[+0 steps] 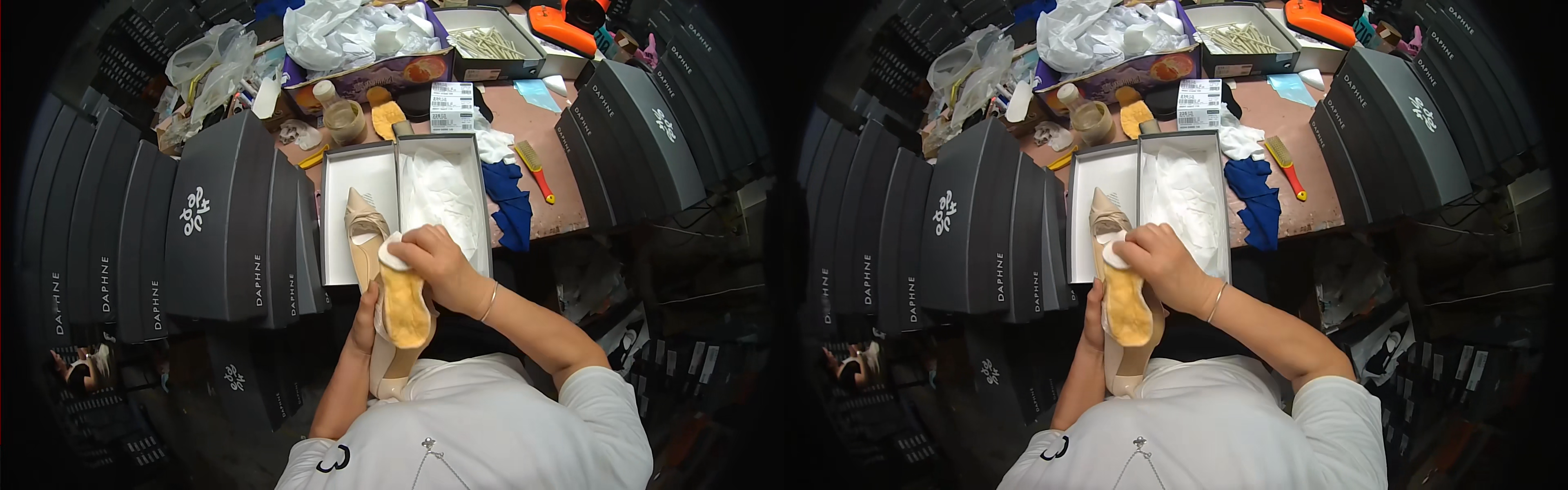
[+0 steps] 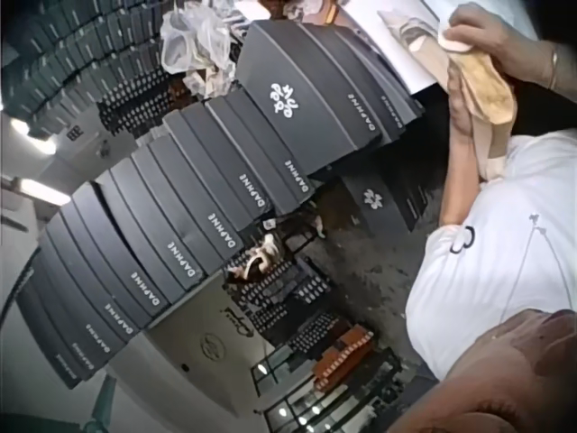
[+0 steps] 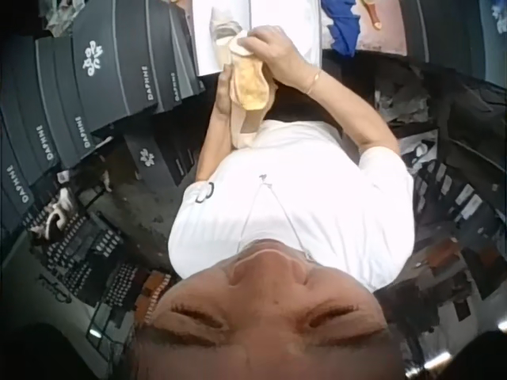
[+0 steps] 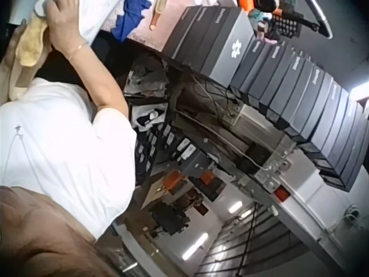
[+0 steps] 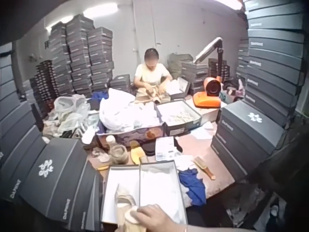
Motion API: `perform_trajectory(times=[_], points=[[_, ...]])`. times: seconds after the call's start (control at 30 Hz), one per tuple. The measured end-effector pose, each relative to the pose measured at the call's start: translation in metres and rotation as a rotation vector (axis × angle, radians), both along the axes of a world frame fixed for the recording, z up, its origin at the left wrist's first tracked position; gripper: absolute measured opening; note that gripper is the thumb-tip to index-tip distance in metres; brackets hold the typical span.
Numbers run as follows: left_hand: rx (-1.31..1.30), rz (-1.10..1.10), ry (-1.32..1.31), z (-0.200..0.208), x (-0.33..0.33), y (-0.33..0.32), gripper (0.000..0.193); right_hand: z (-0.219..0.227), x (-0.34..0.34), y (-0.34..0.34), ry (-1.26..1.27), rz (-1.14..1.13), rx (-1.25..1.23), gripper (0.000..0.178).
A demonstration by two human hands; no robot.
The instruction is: Clean shoes with a cloth and pack them into boxes with tissue paper and inserts.
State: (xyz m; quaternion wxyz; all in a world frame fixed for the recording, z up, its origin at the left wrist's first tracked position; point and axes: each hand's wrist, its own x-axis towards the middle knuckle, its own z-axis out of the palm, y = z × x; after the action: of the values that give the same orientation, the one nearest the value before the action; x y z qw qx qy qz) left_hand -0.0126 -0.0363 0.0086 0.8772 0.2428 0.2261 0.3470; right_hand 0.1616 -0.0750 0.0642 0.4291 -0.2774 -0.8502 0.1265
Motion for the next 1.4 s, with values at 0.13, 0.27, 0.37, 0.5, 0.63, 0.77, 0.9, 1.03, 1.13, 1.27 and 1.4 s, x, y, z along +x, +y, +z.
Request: perform_trajectory(times=[0.13,0.27,0.37,0.5,0.63,0.77,0.9,1.03,1.13,1.27,1.4], points=[[0.074,0.006,-0.036,0.01,-0.005,0.012,0.072,-0.006,0.002,0.007,0.004,-0.073,0.026,0.028],[-0.054,0.117,0.052,0.016,0.013,0.003,0.08,0.0,0.028,0.025,-0.026,-0.161,-0.009,0.032],[0.108,-0.11,-0.114,-0.001,-0.003,0.012,0.085,0.002,0.021,-0.026,-0.062,-0.027,0.046,0.029],[-0.048,0.059,0.005,0.024,0.019,-0.003,0.087,-0.004,0.038,0.014,-0.025,-0.164,0.001,0.031],[0.103,-0.103,-0.18,-0.004,-0.001,0.009,0.085,0.007,0.024,0.005,-0.009,-0.124,0.033,0.029],[0.005,-0.022,-0.092,-0.012,0.002,-0.005,0.085,0.01,0.022,0.035,-0.032,-0.176,-0.018,0.031],[0.154,-0.151,-0.345,-0.012,-0.01,0.013,0.083,0.007,-0.008,-0.012,-0.032,0.023,0.033,0.029],[-0.021,-0.021,-0.113,0.005,0.0,0.0,0.084,0.008,0.016,0.039,-0.024,-0.186,-0.025,0.027],[0.089,0.045,-0.119,-0.002,-0.005,0.006,0.081,0.011,0.005,0.001,-0.085,-0.061,0.021,0.019],[0.067,0.103,0.127,0.045,0.013,0.036,0.072,0.027,0.02,0.045,-0.058,-0.136,0.02,0.029],[0.27,-0.014,-0.02,0.073,-0.002,0.094,0.065,0.045,0.005,0.057,-0.099,-0.052,0.116,0.029]])
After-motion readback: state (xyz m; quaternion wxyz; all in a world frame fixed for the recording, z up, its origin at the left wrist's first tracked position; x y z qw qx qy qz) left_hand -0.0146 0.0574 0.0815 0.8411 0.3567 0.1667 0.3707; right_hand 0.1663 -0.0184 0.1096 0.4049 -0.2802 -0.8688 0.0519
